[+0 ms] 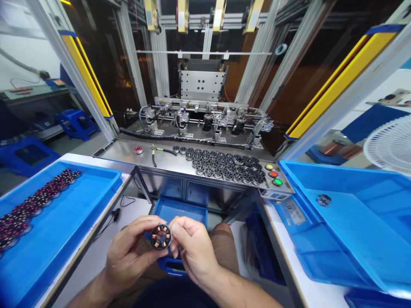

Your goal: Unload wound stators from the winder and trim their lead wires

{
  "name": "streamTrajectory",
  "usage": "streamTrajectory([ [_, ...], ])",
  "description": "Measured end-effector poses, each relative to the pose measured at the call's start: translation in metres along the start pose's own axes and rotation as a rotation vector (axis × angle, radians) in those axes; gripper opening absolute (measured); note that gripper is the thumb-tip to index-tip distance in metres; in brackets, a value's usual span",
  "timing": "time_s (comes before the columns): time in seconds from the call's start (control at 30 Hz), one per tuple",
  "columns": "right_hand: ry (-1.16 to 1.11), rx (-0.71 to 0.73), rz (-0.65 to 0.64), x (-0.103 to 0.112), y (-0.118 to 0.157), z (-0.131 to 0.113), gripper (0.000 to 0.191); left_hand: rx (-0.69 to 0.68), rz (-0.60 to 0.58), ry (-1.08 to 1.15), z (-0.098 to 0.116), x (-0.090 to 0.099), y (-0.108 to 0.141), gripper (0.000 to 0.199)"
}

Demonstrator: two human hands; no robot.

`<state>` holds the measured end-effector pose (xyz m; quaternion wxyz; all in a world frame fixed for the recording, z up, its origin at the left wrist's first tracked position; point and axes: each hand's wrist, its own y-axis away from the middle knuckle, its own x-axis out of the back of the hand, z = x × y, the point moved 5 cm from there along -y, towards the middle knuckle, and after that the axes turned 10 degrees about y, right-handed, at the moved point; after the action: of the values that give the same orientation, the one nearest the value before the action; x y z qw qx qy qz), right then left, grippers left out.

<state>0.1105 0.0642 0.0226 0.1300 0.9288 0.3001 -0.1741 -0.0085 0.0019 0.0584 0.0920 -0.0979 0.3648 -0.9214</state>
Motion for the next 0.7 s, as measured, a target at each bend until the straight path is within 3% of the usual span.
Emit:
streamTrajectory([
  [0.1,-0.005,-0.031,0.01,0.0,0.0,0.004,0.042,-0.007,-0.01,-0.018,0.002,0.001,-0.001,0.047],
  [0.2,0.078,0.067,0.012,0.0,0.0,-0.002,0.041,0.095,-0.028,0.083,-0.004,0.002,0.004,0.047],
  [0.33,0.428,0.449,0.067,0.004,0.004,-0.031,0.032,0.32,-0.047,0.333,-0.015,0.001,0.013,0.039],
  [0.47,0.893,0.92,0.055,0.001,0.018,-0.06,0.015,0.498,0.041,0.725,-0.022,-0.004,0.013,0.043],
  [0.57,1.125,1.076,-0.031,-0.002,0.024,-0.064,0.012,0.802,0.044,0.996,-0.032,-0.016,0.014,0.049],
  [0.7,1.229,1.146,-0.071,-0.001,0.029,-0.066,0.012,1.066,-0.124,1.209,-0.036,-0.032,0.017,0.046],
])
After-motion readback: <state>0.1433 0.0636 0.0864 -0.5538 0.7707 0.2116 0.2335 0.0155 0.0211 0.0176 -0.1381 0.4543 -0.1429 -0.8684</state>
